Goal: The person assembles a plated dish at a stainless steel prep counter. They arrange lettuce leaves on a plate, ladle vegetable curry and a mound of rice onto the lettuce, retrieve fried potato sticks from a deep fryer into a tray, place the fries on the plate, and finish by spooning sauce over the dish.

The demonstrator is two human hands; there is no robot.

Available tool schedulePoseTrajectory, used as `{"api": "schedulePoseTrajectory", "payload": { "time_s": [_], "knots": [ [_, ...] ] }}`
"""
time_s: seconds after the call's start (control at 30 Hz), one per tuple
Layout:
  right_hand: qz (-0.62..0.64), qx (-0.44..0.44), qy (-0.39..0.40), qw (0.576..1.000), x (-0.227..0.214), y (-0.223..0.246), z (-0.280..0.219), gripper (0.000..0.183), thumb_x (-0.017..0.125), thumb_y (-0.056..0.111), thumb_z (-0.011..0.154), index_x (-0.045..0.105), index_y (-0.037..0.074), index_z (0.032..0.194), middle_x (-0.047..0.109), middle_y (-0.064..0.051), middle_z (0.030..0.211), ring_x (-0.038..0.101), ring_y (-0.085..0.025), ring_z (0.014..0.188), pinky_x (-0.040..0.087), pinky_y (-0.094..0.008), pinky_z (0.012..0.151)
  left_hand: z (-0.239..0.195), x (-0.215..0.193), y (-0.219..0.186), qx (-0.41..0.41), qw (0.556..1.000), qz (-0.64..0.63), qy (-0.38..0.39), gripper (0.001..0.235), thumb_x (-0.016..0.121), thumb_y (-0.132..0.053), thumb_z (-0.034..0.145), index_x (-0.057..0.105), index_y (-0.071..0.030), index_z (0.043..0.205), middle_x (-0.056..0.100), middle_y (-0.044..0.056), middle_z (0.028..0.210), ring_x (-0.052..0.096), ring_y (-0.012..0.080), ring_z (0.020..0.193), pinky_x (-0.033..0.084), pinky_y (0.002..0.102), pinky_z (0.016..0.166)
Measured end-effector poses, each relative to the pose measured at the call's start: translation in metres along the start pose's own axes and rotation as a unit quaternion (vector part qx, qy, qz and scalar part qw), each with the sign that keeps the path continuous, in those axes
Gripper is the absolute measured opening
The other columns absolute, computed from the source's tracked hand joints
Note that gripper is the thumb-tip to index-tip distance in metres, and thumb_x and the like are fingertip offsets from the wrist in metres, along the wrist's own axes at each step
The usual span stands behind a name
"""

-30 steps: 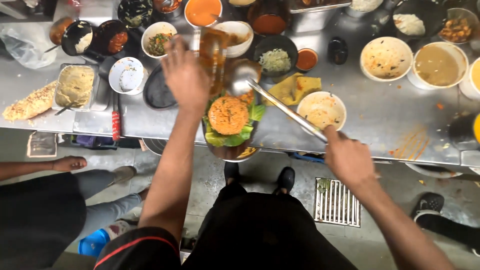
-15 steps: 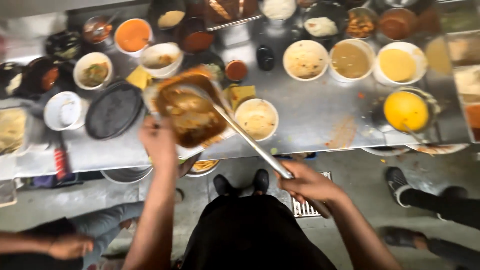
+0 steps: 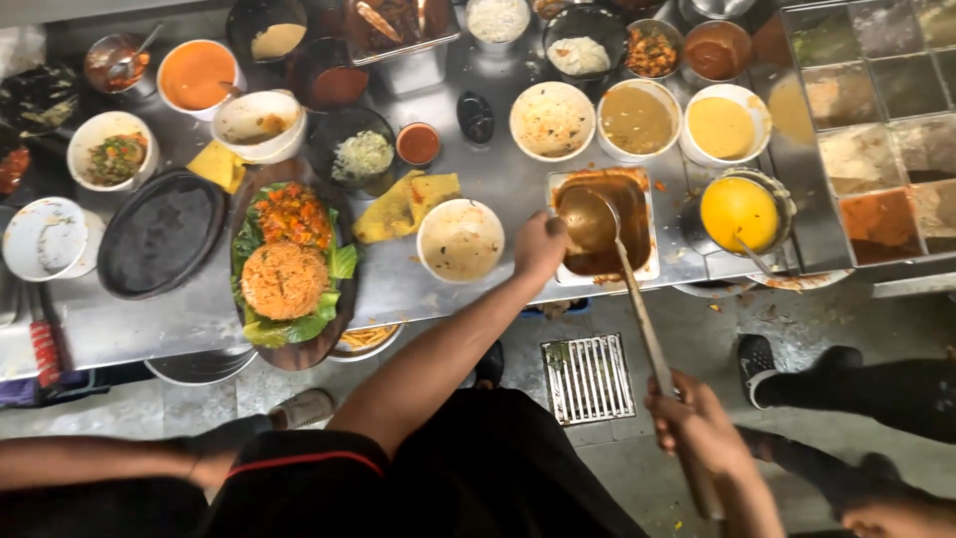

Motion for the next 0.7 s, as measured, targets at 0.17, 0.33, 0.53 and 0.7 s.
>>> {"api": "schedulePoseTrajectory", "payload": {
  "time_s": [0.17, 0.33, 0.53, 0.7],
  "knots": [
    [0.015, -0.063, -0.092, 0.994, 0.002, 0.013, 0.002, 0.019, 0.064, 0.008, 0.085, 0.061, 0.000, 0.102, 0.052, -0.004, 0.057, 0.048, -0.015, 0.043, 0.039, -0.033, 0.040, 0.010, 0.025, 0.022, -0.093, 0.992, -0.069, 0.055, 0.032, 0.065, -0.032, 0.096, 0.065, 0.000, 0.095, 0.072, 0.015, 0.081, 0.069, 0.0275, 0.070, 0.052, 0.043, 0.063],
    [-0.113, -0.114, -0.081, 0.984, 0.004, 0.041, 0.004, 0.026, 0.062, 0.015, 0.091, 0.062, 0.001, 0.112, 0.056, -0.004, 0.056, 0.051, -0.012, 0.045, 0.043, -0.031, 0.042, 0.010, 0.038, 0.053, -0.174, 0.965, -0.138, 0.141, 0.034, 0.065, -0.033, 0.097, 0.062, -0.001, 0.107, 0.068, 0.011, 0.093, 0.068, 0.0212, 0.078, 0.060, 0.039, 0.058],
    [-0.074, -0.077, -0.064, 0.992, -0.012, 0.033, 0.020, 0.032, 0.064, 0.012, 0.091, 0.063, -0.004, 0.119, 0.052, -0.005, 0.064, 0.050, -0.015, 0.054, 0.042, -0.032, 0.049, -0.011, 0.069, 0.075, -0.224, 0.910, -0.247, 0.245, 0.038, 0.067, -0.028, 0.092, 0.057, -0.002, 0.118, 0.060, 0.013, 0.105, 0.068, 0.0246, 0.085, 0.063, 0.044, 0.066],
    [-0.025, -0.076, 0.007, 0.997, -0.030, 0.036, 0.043, 0.036, 0.063, 0.009, 0.087, 0.061, -0.003, 0.121, 0.056, -0.007, 0.071, 0.054, -0.017, 0.059, 0.046, -0.032, 0.052, -0.017, 0.047, 0.050, -0.187, 0.924, -0.228, 0.243, 0.043, 0.070, -0.034, 0.092, 0.057, -0.002, 0.117, 0.061, 0.010, 0.102, 0.068, 0.0226, 0.086, 0.066, 0.042, 0.067]
  ]
}}
Point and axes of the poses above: each hand's wrist, its own z-axis towards the middle knuckle, its own x-axis out of the palm, y = z × x, the point moved 10 cm from there along z, towards the middle knuckle
